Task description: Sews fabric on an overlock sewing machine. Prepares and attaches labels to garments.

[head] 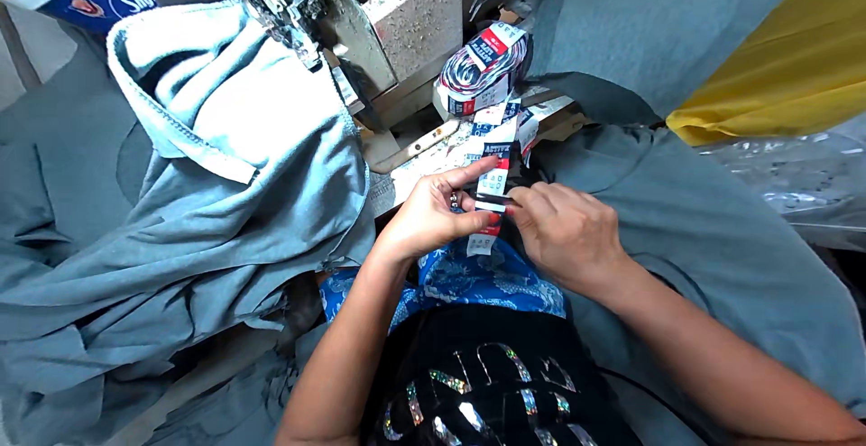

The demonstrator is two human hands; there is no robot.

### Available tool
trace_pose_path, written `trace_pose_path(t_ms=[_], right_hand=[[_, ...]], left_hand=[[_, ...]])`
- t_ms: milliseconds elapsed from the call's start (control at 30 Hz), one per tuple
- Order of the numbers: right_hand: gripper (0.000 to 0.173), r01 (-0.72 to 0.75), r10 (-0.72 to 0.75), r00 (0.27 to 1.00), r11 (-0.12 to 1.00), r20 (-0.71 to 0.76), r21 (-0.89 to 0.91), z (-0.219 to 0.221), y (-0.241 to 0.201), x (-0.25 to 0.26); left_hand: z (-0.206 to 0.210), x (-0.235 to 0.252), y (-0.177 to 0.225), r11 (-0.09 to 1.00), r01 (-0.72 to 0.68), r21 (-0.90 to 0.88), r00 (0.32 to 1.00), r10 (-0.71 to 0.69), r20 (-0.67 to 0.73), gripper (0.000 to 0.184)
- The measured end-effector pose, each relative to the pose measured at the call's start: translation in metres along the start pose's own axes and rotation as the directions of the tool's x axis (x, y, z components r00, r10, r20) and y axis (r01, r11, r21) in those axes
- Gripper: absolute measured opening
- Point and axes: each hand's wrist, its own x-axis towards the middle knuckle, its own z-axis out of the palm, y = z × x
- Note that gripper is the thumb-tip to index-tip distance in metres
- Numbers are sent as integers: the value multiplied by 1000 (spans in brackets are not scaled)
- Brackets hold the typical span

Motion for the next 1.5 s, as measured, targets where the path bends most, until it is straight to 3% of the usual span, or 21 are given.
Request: trace_pose_path(t_ms=[67,100,200,367,467,567,667,700,767,833,900,967,1067,1200,1267,1333,1400,1500], right_hand=[[24,-161,158,987,961,35,224,-4,0,-1],[25,-258,249,966,889,75,378,-6,2,-3],[34,-429,373,892,518,257,740,-9,1,-6],[9,-576,324,800,177,505,798,-1,-16,-15],[13,-560,360,786,70,502,826,1,-22,-16],[15,-485,380,829,125,410,866,-5,-18,-13],[11,-399,322,898,313,299,862,-14,-11,-4],[8,-373,289,918,396,272,839,-18,-11,0],[8,-292,181,956,587,229,755,-24,-11,9],[14,-208,63,970,714,234,669,-28,-16,18],[15,-146,-25,969,744,245,653,-31,-26,25],[17,-119,-77,971,670,227,732,-32,-36,33],[14,-231,-3,968,390,252,891,-29,-48,44],[21,-473,38,881,77,472,877,-10,-70,57],[19,-508,13,861,-8,508,861,-2,-84,62],[13,-440,34,898,9,440,898,4,-91,64],[10,-349,66,937,97,344,932,7,-96,65],[6,-281,76,960,197,271,939,9,-97,65]], left_hand=[[2,-1,1,997,9,-80,1000,-11,-20,77],[3,-2,2,994,7,-109,999,-12,-44,77],[7,-4,7,985,7,-172,994,-25,-106,80],[11,-7,9,982,0,-190,986,-31,-163,78],[12,-11,10,979,-14,-202,981,-26,-191,72],[9,-21,11,994,-41,-99,975,18,-223,67],[5,-36,14,978,-34,205,971,81,-225,62],[5,-42,15,920,-22,391,965,122,-232,60],[7,-55,16,688,-50,724,935,287,-208,59],[11,-66,21,558,-111,822,917,376,-131,49],[15,-75,25,533,-163,830,919,389,-69,33],[14,-80,26,532,-226,816,895,444,-41,21],[3,-91,31,544,-374,751,828,561,7,21],[-14,-103,39,530,-476,701,771,636,43,20],[-19,-107,41,538,-483,691,772,633,47,19],[-22,-111,41,584,-482,653,783,622,21,19],[-24,-114,39,652,-476,591,786,616,-47,19],[-20,-115,36,732,-419,538,762,605,-230,12]])
